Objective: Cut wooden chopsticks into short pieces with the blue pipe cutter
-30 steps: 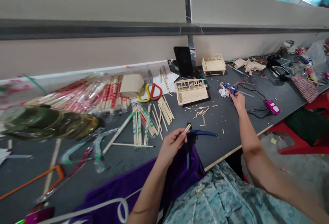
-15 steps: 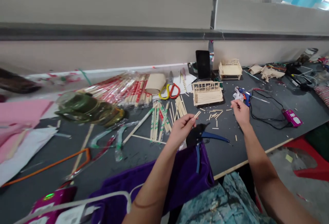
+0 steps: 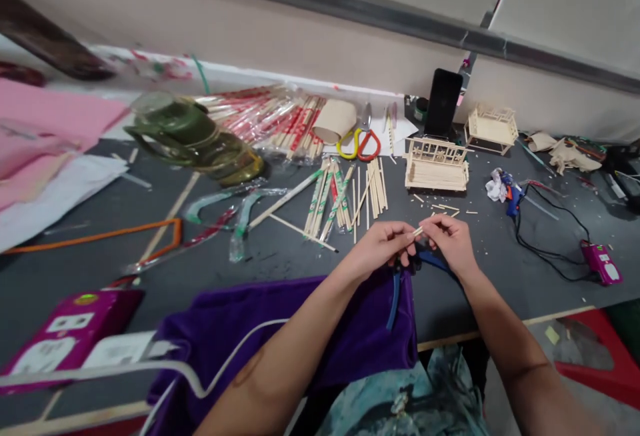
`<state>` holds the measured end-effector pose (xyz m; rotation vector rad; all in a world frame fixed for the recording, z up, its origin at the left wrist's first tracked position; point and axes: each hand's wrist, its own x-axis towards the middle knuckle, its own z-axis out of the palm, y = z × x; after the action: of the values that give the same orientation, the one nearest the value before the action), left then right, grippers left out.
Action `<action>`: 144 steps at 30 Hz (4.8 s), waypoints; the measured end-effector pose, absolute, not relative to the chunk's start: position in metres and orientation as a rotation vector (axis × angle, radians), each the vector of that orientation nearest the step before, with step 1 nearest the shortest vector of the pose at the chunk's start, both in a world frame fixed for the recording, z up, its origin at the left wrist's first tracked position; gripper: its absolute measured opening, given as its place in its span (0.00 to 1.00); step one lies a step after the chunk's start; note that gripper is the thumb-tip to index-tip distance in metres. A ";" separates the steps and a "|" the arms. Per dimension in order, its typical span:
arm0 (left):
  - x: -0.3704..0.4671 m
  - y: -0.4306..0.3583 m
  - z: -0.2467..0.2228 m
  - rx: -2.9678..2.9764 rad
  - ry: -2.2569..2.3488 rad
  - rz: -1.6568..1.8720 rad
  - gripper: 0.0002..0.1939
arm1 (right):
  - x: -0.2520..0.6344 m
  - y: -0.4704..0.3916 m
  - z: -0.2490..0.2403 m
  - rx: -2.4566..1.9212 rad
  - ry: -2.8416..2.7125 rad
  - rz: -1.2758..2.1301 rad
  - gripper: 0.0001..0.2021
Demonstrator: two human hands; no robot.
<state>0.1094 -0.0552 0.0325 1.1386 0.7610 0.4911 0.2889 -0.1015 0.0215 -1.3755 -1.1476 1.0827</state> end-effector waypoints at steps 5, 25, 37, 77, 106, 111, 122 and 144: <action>0.108 -0.052 0.032 0.965 0.663 0.502 0.19 | 0.287 -0.089 0.047 -1.427 -1.296 1.004 0.13; 0.074 -0.026 0.037 1.640 0.857 1.274 0.10 | 0.237 -0.035 0.113 -1.085 -2.091 0.558 0.09; 0.090 -0.034 0.021 1.557 1.012 1.525 0.10 | 0.246 -0.174 0.005 -1.936 -2.086 0.148 0.44; 0.090 -0.038 0.035 1.455 0.963 1.397 0.08 | 0.300 -0.135 0.047 -0.944 -0.608 1.795 0.30; 0.094 -0.040 0.034 1.548 0.794 1.158 0.17 | 0.320 -0.090 0.077 -1.504 -2.214 -0.087 0.35; 0.083 -0.042 0.048 1.632 0.734 1.021 0.16 | 0.317 -0.096 0.069 -1.496 -2.181 -0.090 0.34; 0.063 -0.041 0.056 1.710 0.761 0.802 0.13 | 0.311 -0.105 0.048 -1.498 -2.115 0.022 0.32; 0.058 -0.045 0.061 1.750 0.907 0.781 0.17 | 0.300 -0.110 0.030 -1.446 -1.994 0.340 0.31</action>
<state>0.0576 -0.0452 0.0613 1.7504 0.9075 0.7814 0.2995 -0.1104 0.0302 -1.4462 -1.9943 0.3397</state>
